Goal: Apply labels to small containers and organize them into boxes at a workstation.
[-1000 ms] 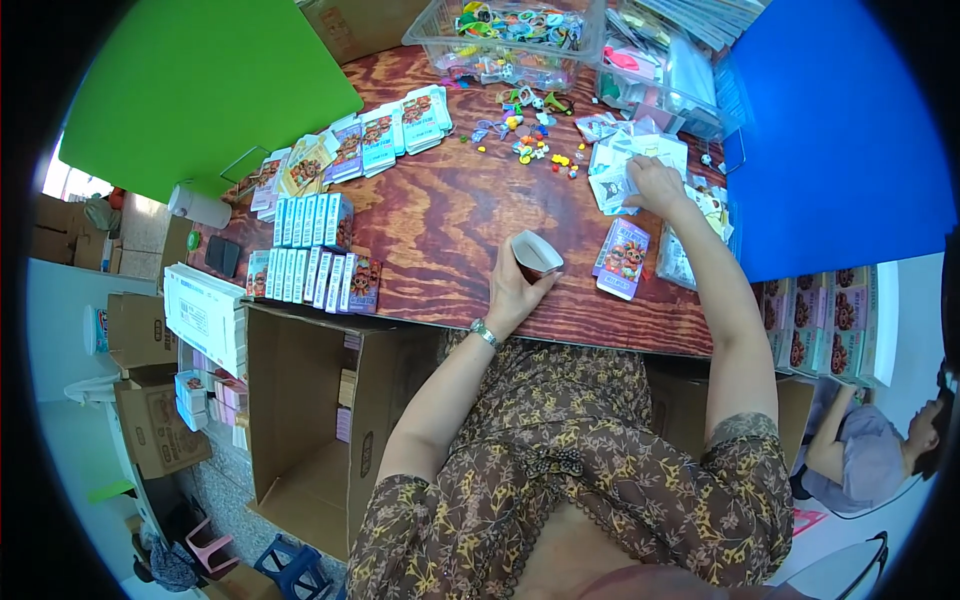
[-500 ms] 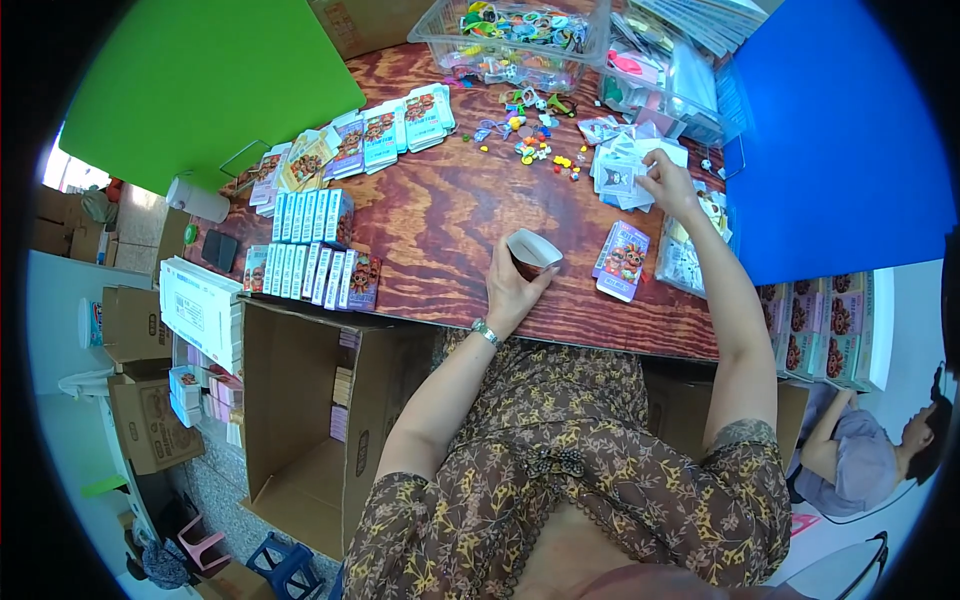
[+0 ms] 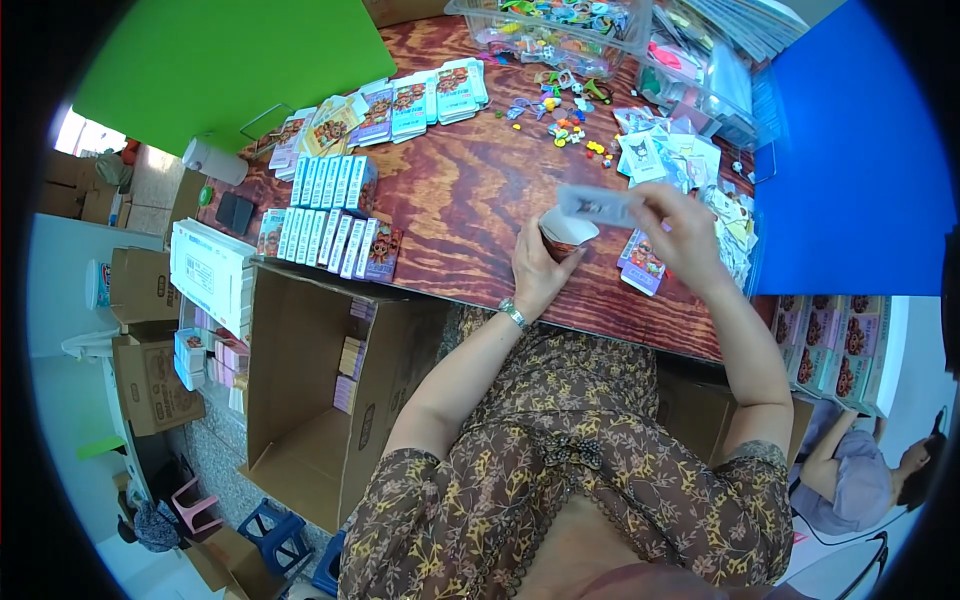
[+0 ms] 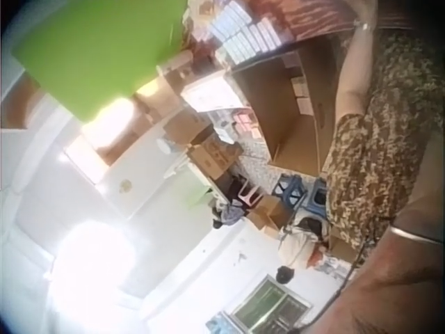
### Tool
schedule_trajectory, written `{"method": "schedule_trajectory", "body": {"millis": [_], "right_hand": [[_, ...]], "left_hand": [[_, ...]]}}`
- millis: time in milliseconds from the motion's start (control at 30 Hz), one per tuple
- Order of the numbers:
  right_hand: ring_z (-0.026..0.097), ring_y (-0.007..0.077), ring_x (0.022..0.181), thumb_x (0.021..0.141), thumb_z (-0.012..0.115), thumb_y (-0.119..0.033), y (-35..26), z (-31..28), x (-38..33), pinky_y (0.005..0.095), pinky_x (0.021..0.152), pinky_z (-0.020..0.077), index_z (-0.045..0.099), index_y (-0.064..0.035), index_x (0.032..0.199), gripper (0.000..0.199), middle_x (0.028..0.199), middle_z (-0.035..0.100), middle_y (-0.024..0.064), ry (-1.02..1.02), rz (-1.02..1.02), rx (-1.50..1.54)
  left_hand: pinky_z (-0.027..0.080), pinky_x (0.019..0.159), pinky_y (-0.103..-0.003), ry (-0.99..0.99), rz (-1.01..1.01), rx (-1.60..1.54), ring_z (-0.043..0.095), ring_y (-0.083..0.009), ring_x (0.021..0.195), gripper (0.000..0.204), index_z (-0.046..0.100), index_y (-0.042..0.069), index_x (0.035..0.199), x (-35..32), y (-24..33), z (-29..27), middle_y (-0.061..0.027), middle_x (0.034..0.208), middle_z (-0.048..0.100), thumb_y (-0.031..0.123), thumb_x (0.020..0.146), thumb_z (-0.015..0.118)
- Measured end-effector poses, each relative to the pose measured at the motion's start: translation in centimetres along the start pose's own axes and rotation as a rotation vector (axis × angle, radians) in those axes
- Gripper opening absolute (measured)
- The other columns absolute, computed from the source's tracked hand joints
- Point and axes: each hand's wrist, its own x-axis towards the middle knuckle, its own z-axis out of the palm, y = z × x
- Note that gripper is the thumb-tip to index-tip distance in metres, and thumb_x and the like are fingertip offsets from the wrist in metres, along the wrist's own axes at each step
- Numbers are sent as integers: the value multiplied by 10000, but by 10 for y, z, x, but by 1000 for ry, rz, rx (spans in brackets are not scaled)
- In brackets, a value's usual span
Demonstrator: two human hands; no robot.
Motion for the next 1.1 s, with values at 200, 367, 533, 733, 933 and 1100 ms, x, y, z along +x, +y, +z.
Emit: {"method": "schedule_trajectory", "body": {"millis": [200, 367, 533, 733, 933, 1100], "right_hand": [[672, 254, 750, 796, 699, -54, -16, 14, 2, 377, 609, 541, 671, -65, 1068, 274, 819, 648, 73, -136, -362, -342], [666, 263, 754, 783, 680, -48, -21, 31, 9, 391, 598, 544, 643, -65, 1076, 295, 843, 607, 77, -280, -272, -415], [686, 264, 767, 798, 649, -75, -12, 72, -1, 379, 605, 585, 578, -78, 1028, 241, 934, 603, 89, -284, -354, -407], [705, 315, 746, 907, 688, -127, 12, 75, 62, 376, 627, 567, 675, -50, 1032, 148, 826, 696, 126, 23, -377, -88], [674, 333, 992, 897, 664, -109, 127, 132, 154, 459, 809, 567, 681, -117, 1113, 217, 1074, 694, 115, -157, -42, -430], [532, 316, 1266, 841, 669, -106, 135, 169, 184, 478, 892, 563, 665, -141, 1168, 330, 1350, 559, 105, -367, 87, -743]], "left_hand": [[471, 893, -489, -10, 24, 77, 581, -428, 1051, 807, 437, -12, 1332, -2, 2, 4, -218, 1144, 594, 164, 683, 884], [458, 905, -481, 33, 142, 108, 579, -420, 1060, 833, 432, -33, 1347, -2, 5, 2, -228, 1157, 592, 133, 661, 874], [479, 898, -463, 102, 223, 163, 601, -398, 1037, 837, 434, -15, 1379, 3, -10, 3, -204, 1159, 605, 126, 676, 866], [506, 893, -463, 40, 90, 99, 614, -399, 1052, 881, 419, -4, 1381, 4, -22, -21, -219, 1154, 600, 202, 675, 903], [524, 894, -442, -31, 12, 16, 624, -387, 1088, 881, 401, -10, 1383, 8, -29, -17, -230, 1190, 590, 259, 711, 904], [515, 922, -445, -41, -9, 18, 610, -383, 1116, 884, 398, -7, 1395, 8, -30, -20, -225, 1231, 575, 269, 720, 898]]}}
